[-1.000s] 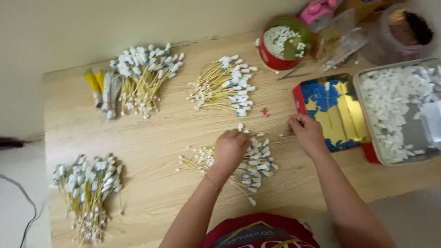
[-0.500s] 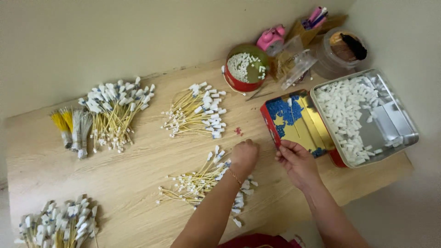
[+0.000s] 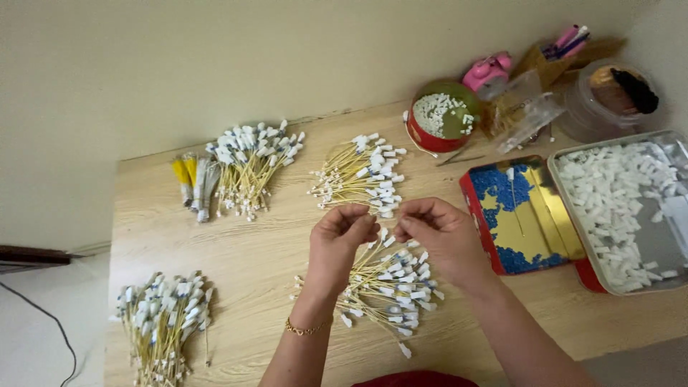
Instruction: Manually attach white plastic connector ends to yellow electrical wires at a workbench.
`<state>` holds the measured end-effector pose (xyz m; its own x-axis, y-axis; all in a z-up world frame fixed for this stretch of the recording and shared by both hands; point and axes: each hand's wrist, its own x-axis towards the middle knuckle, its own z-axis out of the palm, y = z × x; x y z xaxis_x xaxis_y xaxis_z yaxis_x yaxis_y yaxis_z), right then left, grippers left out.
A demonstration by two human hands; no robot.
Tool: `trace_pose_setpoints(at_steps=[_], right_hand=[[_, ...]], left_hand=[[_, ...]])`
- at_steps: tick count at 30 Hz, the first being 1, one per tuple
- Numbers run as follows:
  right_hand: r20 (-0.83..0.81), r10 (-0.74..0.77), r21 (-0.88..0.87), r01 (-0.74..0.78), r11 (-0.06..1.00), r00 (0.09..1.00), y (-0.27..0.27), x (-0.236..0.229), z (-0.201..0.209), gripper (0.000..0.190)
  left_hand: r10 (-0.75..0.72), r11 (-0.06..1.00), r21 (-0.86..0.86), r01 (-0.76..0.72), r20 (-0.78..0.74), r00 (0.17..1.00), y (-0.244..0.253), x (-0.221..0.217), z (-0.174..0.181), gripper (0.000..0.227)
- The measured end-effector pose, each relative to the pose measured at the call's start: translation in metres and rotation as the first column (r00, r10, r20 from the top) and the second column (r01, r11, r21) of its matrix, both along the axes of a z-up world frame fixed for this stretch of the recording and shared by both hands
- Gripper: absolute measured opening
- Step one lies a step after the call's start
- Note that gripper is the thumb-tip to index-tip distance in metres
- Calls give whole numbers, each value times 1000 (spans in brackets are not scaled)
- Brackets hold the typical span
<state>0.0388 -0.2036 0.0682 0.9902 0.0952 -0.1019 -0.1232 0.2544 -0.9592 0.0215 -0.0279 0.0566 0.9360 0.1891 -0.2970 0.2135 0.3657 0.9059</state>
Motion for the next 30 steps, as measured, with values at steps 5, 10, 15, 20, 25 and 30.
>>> trace_pose_setpoints(at_steps=[5,10,15,20,25,30], right_hand=[[223,80,-224,-29,974,972,18,-11,29,13],[505,139,-478,141,867,852,20,-10,34,14],[605,290,-635,230,737,742,13,-7,41,4],[461,324,-586,10,810,826,13,-5,37,5],[355,338,-505,-126,854,872,14,-3,31,8],[344,256,-426,-92,900,903,18,-4,21,8]], left_hand=[[57,961,-269,-56,-3,998,-1,-15,-10,19],[82,964,-258,-72,32,996,-6,-23,-5,18],[66,969,-248,-27,152,986,-8,-27,0,31],[37,983,-186,0,195,980,-7,-27,-7,32],[48,937,-348,18,179,983,-6,-24,-12,33],[77,901,-434,6,174,982,-4,-21,-12,32]])
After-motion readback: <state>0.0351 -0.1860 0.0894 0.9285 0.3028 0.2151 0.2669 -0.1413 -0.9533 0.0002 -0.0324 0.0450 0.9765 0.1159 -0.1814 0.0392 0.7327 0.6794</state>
